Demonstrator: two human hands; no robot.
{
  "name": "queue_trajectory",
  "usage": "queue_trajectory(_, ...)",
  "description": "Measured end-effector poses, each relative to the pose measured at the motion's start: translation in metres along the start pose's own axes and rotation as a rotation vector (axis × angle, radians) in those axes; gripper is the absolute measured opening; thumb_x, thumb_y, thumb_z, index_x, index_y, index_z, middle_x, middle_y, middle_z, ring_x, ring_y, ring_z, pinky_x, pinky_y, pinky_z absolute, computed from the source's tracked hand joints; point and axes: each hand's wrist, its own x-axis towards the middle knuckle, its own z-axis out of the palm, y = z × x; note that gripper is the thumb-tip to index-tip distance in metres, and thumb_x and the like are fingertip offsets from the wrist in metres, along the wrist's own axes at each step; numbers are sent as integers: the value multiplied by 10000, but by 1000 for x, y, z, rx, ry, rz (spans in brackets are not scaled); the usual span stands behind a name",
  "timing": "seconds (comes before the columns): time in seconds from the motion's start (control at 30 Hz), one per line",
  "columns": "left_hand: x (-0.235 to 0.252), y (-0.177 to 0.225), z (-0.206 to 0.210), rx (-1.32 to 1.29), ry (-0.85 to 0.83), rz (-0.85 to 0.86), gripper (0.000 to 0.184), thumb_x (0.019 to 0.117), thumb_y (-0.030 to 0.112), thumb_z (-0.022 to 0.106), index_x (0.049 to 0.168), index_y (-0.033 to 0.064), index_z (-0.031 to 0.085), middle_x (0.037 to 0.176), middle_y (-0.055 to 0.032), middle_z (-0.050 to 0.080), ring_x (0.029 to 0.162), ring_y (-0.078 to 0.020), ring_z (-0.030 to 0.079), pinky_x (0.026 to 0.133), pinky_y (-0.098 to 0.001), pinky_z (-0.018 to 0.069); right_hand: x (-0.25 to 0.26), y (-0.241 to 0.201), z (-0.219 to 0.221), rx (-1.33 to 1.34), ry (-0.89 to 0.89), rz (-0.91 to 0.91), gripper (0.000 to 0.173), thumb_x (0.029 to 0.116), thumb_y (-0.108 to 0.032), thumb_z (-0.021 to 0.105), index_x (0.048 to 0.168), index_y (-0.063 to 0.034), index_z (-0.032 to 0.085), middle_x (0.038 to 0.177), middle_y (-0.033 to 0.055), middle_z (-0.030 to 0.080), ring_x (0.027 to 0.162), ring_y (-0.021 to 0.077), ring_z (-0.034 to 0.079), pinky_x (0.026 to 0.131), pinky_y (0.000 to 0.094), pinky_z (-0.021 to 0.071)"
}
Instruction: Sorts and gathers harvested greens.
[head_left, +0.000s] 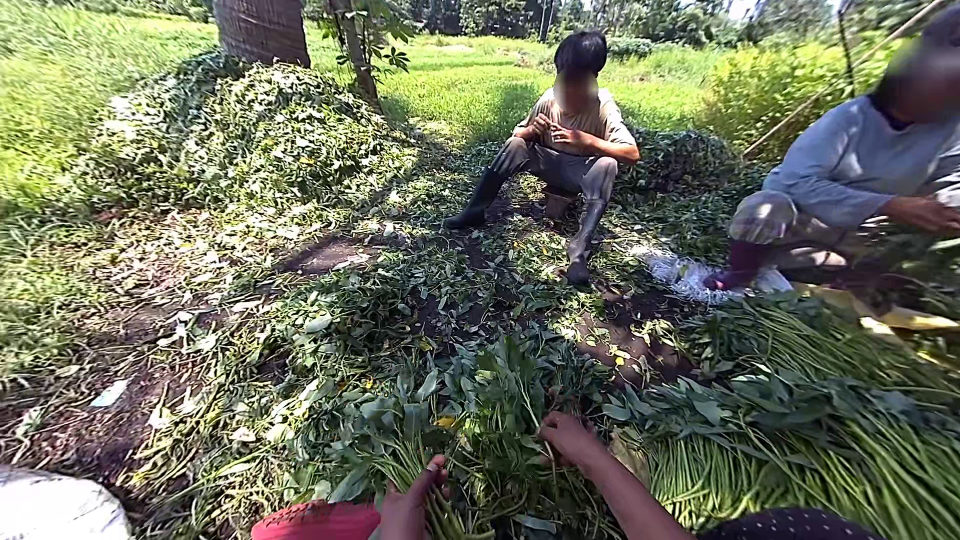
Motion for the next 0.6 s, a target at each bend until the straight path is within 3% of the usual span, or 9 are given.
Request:
queue_trajectory(0.07,0,-1,4,-19,-4,6,344,973,-51,608,1276,-48,445,896,-166,704,679,-209,689,588,-339,590,-18,-9,9,203,-53,-78,287,1056,-180,568,1275,2,531,1130,133,663,771,199,689,710,366,606)
queue_trajectory(0.13,-3,-5,6,-19,-1,-8,384,960,-52,632,1294,-41,443,888,-176,694,670,-219,679,590,-347,586,-31,-3,26,277,-80,-134,267,1047,-157,580,1241,19,529,1074,130,629,762,206,676,702,375,611)
queue_trajectory(0.2,-4,-10,10,15,-15,-22,394,946,-54,654,1284,-44,452,864,-180,685,639,-219,667,563,-343,580,-36,13,43,164,-71,-126,294,1039,-162,597,1243,41,537,1069,154,613,783,229,677,708,392,609)
queue_trajectory(0.3,3,-22,10,121,-78,-49,416,941,-48,663,1291,-52,440,860,-190,686,612,-225,663,536,-342,575,-54,29,68,-151,-50,-169,350,1037,-242,585,1282,8,570,1220,201,626,927,293,700,817,465,605)
queue_trajectory(0.43,7,-51,8,361,-172,-137,562,929,65,740,1377,-28,412,909,-187,684,681,-238,681,598,-373,590,-86,42,95,-467,-65,-305,323,1025,-227,562,1243,6,612,1301,217,586,1096,331,649,960,496,542)
queue_trajectory(0.53,9,-66,8,536,-198,-109,595,872,53,793,1362,-31,466,972,-195,690,760,-266,695,663,-424,598,-89,50,103,-535,-128,-361,345,1046,-234,538,1245,32,628,1339,229,579,1200,344,615,1046,483,501)
queue_trajectory(0.6,8,-65,10,538,-192,-72,580,865,11,780,1353,-31,469,951,-183,706,737,-257,698,628,-404,592,-88,52,100,-522,-164,-345,378,1050,-282,536,1219,33,659,1284,222,616,1175,340,624,1042,492,495)
